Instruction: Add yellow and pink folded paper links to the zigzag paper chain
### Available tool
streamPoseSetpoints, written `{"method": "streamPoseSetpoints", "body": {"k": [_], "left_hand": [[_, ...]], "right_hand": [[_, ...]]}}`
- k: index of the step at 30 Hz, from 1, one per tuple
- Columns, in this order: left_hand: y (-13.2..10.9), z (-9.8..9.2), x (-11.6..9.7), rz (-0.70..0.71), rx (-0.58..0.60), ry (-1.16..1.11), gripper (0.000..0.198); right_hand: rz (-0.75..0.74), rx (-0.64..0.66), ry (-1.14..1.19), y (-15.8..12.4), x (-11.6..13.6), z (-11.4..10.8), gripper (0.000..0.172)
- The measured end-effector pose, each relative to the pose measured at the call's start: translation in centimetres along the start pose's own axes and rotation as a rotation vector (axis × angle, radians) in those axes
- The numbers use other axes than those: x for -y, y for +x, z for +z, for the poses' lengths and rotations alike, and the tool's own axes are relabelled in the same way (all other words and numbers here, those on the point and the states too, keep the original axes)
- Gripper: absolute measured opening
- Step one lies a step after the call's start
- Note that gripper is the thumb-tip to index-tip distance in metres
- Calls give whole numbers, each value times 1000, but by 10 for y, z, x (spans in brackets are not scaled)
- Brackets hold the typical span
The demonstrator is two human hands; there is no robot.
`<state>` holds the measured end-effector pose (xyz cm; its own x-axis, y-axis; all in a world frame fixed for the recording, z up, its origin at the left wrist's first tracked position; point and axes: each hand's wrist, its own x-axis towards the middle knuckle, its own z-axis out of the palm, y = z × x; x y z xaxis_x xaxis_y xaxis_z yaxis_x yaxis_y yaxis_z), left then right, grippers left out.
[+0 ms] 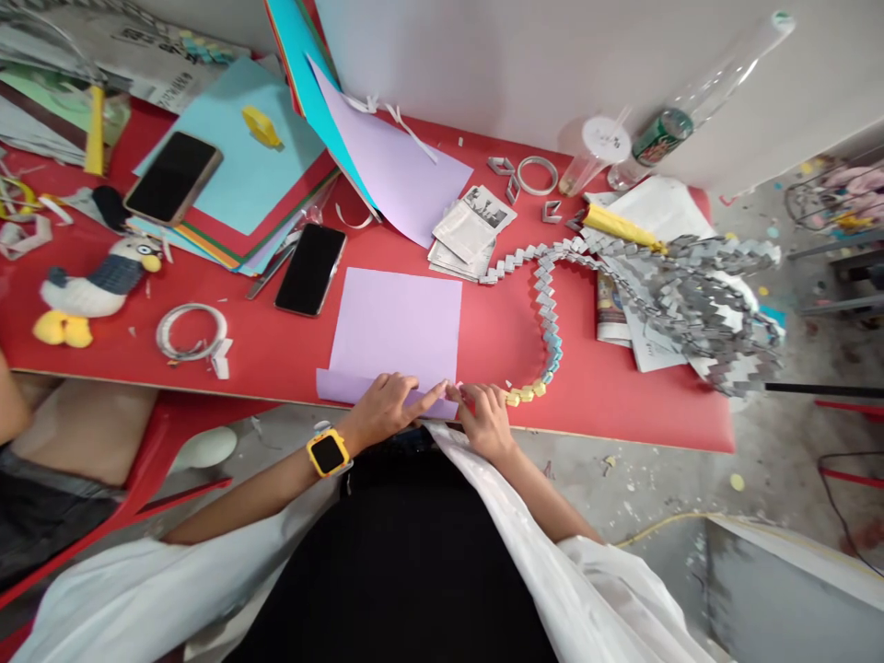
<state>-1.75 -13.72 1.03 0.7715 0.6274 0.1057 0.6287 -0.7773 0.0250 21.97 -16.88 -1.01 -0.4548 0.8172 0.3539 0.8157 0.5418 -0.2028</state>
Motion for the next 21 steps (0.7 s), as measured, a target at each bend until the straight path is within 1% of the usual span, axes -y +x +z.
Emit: {"method": "streamPoseSetpoints", "body": {"k": [4,8,10,12,14,18,21], "left_hand": [[0,-1,-3,-107,73,8,57],[-1,0,-10,-220,153,16,68],[-2,2,-13,-237,172,18,66],[-1,2,-13,-214,175,9,59],[0,2,-10,-156,171,-10,53],[3,1,1,-22,179,-63,54],[8,1,9,58,161,-120,57]], "right_hand": [[-27,44,-11,0,5,2,32],[-45,131,23,-3,9,-4,44],[-38,141,51,-6,10,-5,48],[-36,125,64,-9,11,-4,51],[-36,104,80,-10,11,-2,52],[-13,62,192,-9,10,-4,53],[70,65,228,-7,11,-10,48]]}}
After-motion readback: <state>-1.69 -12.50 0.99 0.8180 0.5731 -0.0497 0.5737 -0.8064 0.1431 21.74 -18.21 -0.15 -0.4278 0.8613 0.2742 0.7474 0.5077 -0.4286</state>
